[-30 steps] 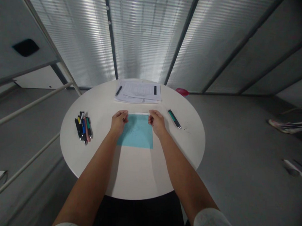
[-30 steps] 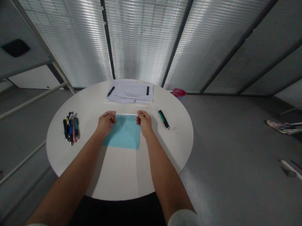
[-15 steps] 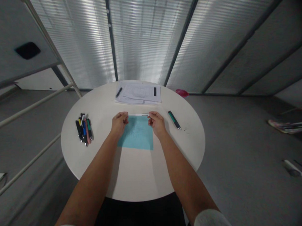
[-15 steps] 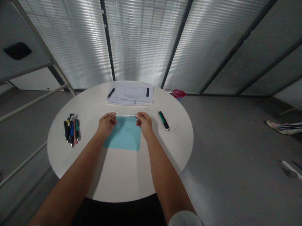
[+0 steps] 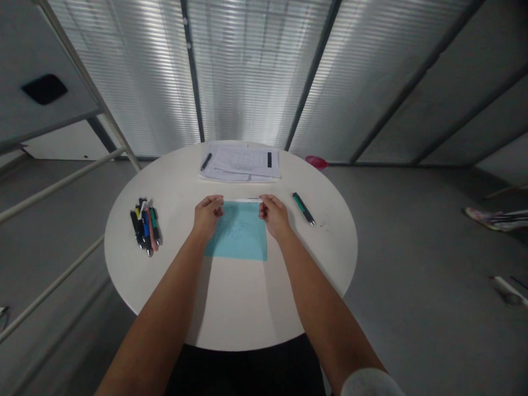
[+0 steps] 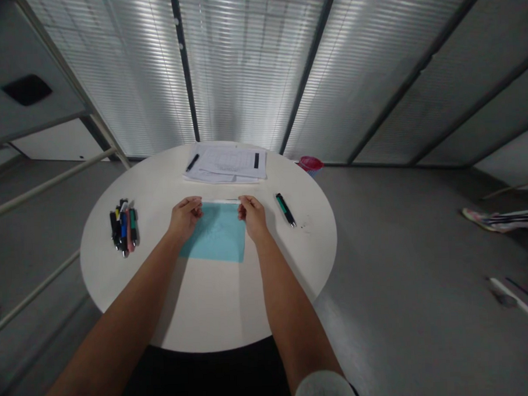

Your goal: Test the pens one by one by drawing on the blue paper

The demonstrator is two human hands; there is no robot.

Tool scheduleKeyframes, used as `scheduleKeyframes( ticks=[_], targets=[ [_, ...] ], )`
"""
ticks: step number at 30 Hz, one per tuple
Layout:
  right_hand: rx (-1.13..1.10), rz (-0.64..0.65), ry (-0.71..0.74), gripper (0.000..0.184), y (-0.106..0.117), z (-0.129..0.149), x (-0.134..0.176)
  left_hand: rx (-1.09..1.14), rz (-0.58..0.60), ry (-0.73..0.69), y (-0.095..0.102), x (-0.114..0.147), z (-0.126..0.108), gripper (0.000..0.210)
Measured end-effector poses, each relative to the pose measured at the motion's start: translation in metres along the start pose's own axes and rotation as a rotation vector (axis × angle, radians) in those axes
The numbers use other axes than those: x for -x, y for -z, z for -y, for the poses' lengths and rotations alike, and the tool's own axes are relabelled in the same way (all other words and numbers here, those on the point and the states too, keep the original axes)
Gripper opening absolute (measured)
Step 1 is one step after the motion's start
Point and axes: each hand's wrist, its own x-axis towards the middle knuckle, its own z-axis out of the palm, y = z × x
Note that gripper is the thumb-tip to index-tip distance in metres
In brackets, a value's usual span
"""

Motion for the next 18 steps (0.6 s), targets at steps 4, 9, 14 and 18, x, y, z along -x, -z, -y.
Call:
scheduleKeyframes(
  ticks=[4, 9, 14, 18],
  targets=[
    [0.061, 0.031, -0.041, 0.029, 0.000, -0.001, -0.002, -0.036, -0.004, -0.040, 0.003, -0.001, 0.006, 0.023],
    [0.240, 0.146, -0.188, 0.032, 0.002, 0.002, -0.012, -0.174, 0.021, -0.101, 0.007, -0.002, 0.015, 0.018],
    [0.130, 0.127, -0.132, 0.033, 0.001, 0.004, -0.013, -0.260, 0.028, -0.096, 0.009, -0.005, 0.016, 0.020],
    [0.121, 0.119, -0.116, 0.029, 0.002, 0.003, -0.010, -0.217, 0.078, -0.033, 0.008, -0.007, 0.011, 0.024]
  ],
)
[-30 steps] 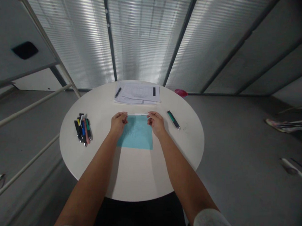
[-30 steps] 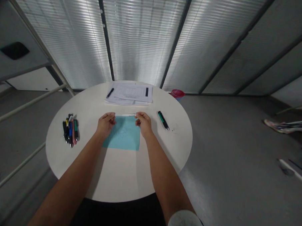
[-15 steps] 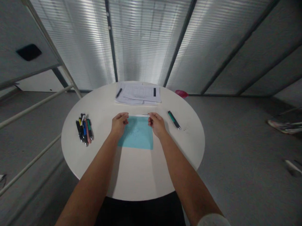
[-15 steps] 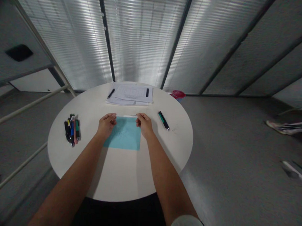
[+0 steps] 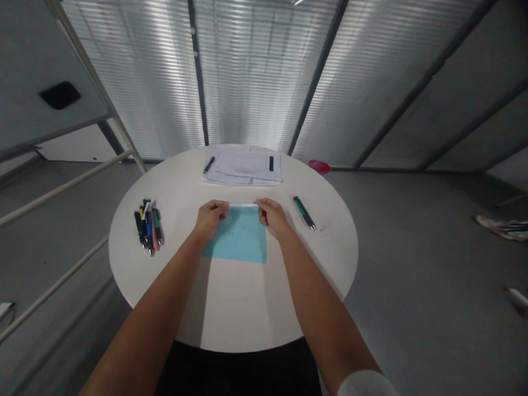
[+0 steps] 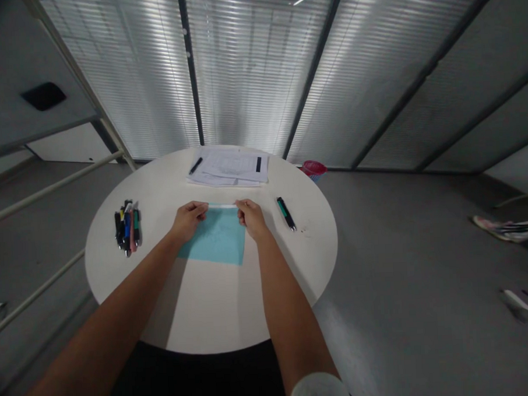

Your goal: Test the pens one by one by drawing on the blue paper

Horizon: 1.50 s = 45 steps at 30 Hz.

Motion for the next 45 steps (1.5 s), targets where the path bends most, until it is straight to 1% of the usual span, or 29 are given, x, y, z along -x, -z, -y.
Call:
scheduleKeyframes(
  ticks=[5, 7, 12, 18, 21, 27, 37, 41, 45],
  targets=[
    [-0.018, 0.025, 0.027, 0.028, 0.000, -0.001, -0.001, 0.066, 0.024, 0.039, 0.001, 0.000, -0.005, 0.029],
    [-0.020, 0.009, 0.027, 0.028, 0.000, 0.000, -0.001, 0.052, 0.037, 0.044, 0.001, 0.000, -0.006, 0.030],
    [-0.017, 0.001, 0.026, 0.037, -0.002, 0.001, 0.000, 0.071, 0.036, 0.070, 0.000, 0.000, -0.009, 0.032],
    [0.027, 0.004, 0.045, 0.033, -0.002, -0.002, -0.001, 0.127, 0.012, 0.100, -0.001, -0.002, -0.008, 0.031],
    [0.015, -0.015, 0.040, 0.031, -0.003, -0.002, 0.000, 0.131, 0.002, 0.096, -0.001, -0.002, -0.007, 0.029],
    [0.008, -0.027, 0.044, 0.033, -0.006, 0.001, 0.002, 0.116, -0.030, 0.067, 0.000, -0.004, -0.004, 0.026],
    [0.063, -0.012, 0.092, 0.031, -0.007, 0.002, 0.004, 0.095, -0.086, 0.055, -0.005, 0.000, -0.008, 0.025],
    [0.111, 0.007, 0.145, 0.037, -0.007, -0.001, 0.006, 0.107, -0.112, 0.057, -0.005, 0.000, -0.009, 0.026],
    [0.150, 0.000, 0.181, 0.038, -0.010, -0.001, 0.009, 0.140, -0.081, 0.033, -0.004, 0.000, -0.009, 0.029]
  ],
)
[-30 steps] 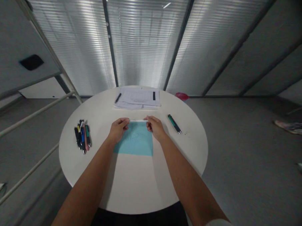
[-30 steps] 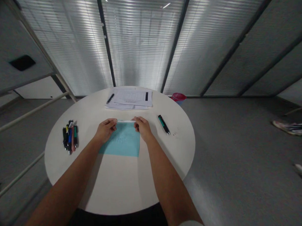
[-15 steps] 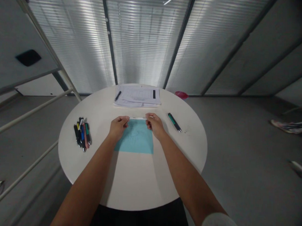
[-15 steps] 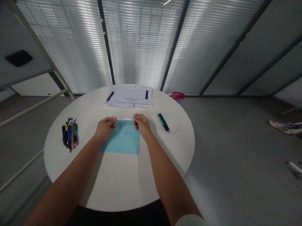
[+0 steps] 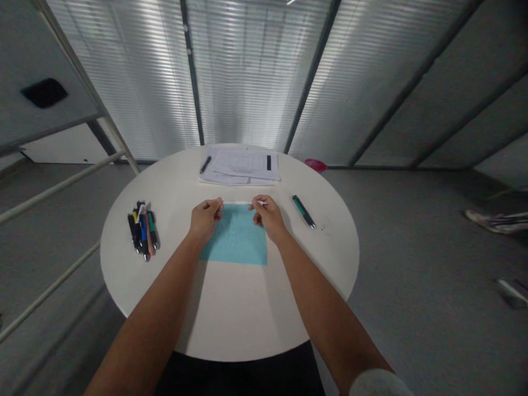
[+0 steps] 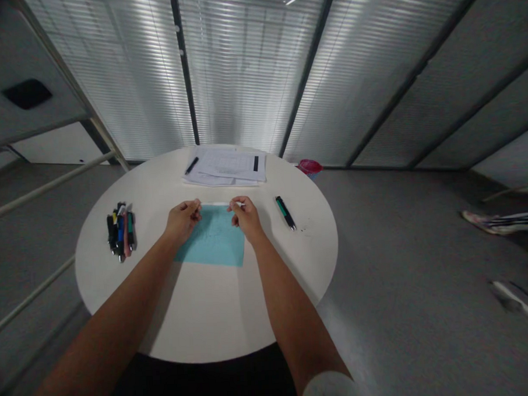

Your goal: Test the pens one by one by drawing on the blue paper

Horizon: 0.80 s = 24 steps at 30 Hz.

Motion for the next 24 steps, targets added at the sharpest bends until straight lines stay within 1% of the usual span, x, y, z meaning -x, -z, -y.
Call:
scheduleKeyframes(
  ticks=[4, 9, 12, 20, 24],
  targets=[
    [0.046, -0.018, -0.006, 0.040, -0.0004, 0.0022, -0.0006, 0.002, 0.026, -0.012, 0.0009, -0.0010, 0.0025, 0.029],
    [-0.009, -0.093, -0.072, 0.038, -0.0011, 0.0028, -0.0036, -0.037, 0.053, -0.034, 0.0027, -0.0024, 0.0060, 0.030],
    [-0.028, -0.132, -0.088, 0.037, -0.0027, 0.0023, -0.0041, -0.046, 0.050, -0.035, 0.0030, -0.0031, 0.0071, 0.030],
    [-0.035, -0.144, -0.033, 0.033, -0.0031, -0.0001, -0.0041, -0.068, 0.024, -0.020, 0.0010, -0.0025, 0.0049, 0.030],
    [-0.055, -0.127, -0.040, 0.032, -0.0017, -0.0004, -0.0042, -0.074, 0.026, -0.025, 0.0016, -0.0024, 0.0049, 0.031]
  ],
)
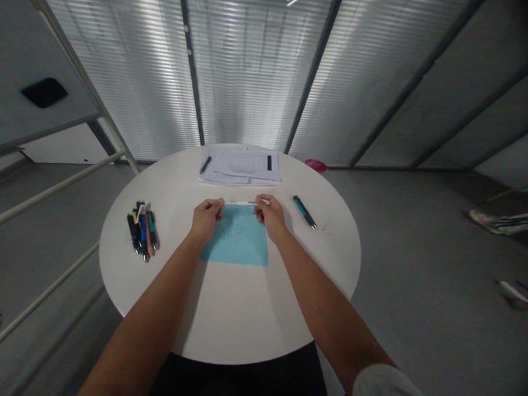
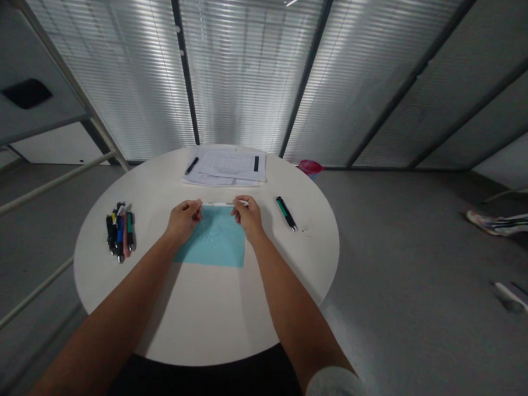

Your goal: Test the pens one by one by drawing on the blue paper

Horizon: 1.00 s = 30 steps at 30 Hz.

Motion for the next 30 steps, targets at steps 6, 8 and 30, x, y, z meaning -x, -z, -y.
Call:
scheduleKeyframes(
  ticks=[6, 8, 30],
  targets=[
    [-0.013, 0.062, -0.008, 0.036, 0.0032, -0.0041, -0.0033, -0.002, -0.003, -0.009, 0.0025, -0.0018, 0.0024, 0.032],
    [-0.013, 0.072, -0.005, 0.036, 0.0044, -0.0052, -0.0041, -0.013, 0.002, -0.014, 0.0033, -0.0024, 0.0034, 0.032],
    [-0.003, 0.101, -0.060, 0.032, 0.0045, -0.0050, -0.0056, -0.034, -0.079, -0.008, -0.0013, -0.0022, 0.0029, 0.036]
  ],
)
